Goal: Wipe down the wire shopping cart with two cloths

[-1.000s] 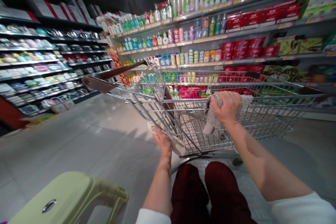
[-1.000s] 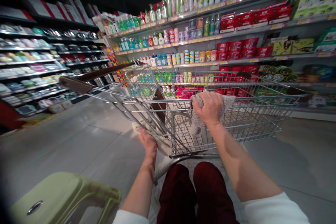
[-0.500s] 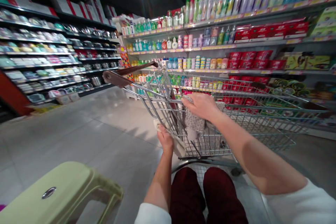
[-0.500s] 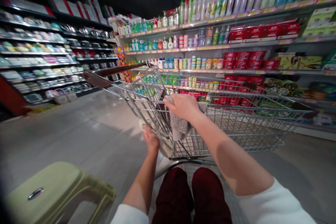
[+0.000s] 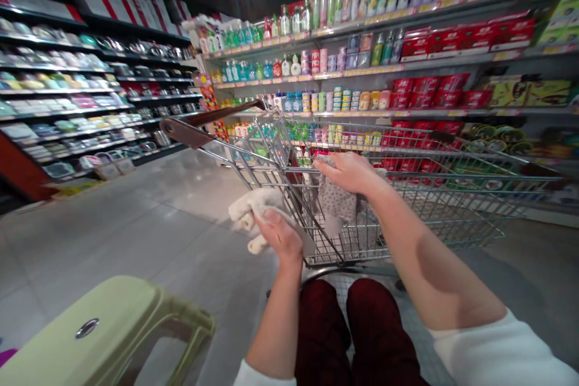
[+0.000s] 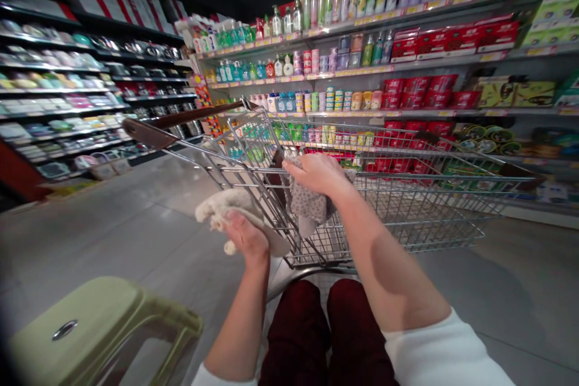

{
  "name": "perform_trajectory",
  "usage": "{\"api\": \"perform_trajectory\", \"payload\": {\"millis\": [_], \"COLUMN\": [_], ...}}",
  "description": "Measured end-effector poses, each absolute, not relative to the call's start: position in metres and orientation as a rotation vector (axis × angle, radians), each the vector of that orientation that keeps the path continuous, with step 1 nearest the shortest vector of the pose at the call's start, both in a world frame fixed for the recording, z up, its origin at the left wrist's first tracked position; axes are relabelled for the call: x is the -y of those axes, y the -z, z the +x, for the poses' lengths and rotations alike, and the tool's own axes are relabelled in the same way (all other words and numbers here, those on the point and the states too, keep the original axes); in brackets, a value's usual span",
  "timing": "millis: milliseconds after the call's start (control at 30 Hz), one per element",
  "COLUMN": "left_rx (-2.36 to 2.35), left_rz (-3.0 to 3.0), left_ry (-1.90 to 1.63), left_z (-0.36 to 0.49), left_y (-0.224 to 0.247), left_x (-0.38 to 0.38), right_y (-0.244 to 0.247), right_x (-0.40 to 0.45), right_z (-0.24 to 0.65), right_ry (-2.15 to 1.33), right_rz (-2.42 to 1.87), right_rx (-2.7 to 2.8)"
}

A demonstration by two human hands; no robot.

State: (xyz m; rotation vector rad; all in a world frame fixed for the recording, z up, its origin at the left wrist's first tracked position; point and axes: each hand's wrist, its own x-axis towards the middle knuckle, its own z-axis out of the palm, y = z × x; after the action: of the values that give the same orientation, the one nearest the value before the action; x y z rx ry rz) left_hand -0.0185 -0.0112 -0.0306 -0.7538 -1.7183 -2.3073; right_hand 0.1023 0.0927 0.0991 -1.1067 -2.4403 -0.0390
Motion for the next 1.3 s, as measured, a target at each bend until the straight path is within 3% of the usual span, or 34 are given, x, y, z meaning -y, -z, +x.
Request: {"api": "perform_trajectory", "payload": {"millis": [167, 367, 533, 700, 1067, 1300], "left_rx": [1.799, 2.305, 2.435, 2.491, 2.467, 2.407], "left_rz": [-0.736, -0.970, -1.332, -1.686, -2.074, -2.188], "left_ry": [2.089, 1.590, 1.362, 1.136, 0.841, 0.873], "left_z": [0.001, 0.009, 0.024, 0.034, 0.052, 0.048], "left_y": [0.008, 0.089, 0.152, 0.184, 0.210, 0.214], "left_x": [-0.023, -0.042, -0.029, -0.023, -0.025, -0.025], "right_y": [-0.097, -0.096, -0.096, -0.094, -0.095, -0.093], "right_x": [-0.093, -0.093, -0.093, -0.094, -0.091, -0.093], "right_z": [0.102, 0.099, 0.097, 0.098, 0.100, 0.101], "right_ry": [0.084, 0.096, 0.095, 0.090, 0.104, 0.114], "right_rz": [-1.116, -1.160, -1.156, -1.140, -1.159, -1.152], "right_rx": [2.437, 2.409, 2.394, 2.383, 2.385, 2.382]}}
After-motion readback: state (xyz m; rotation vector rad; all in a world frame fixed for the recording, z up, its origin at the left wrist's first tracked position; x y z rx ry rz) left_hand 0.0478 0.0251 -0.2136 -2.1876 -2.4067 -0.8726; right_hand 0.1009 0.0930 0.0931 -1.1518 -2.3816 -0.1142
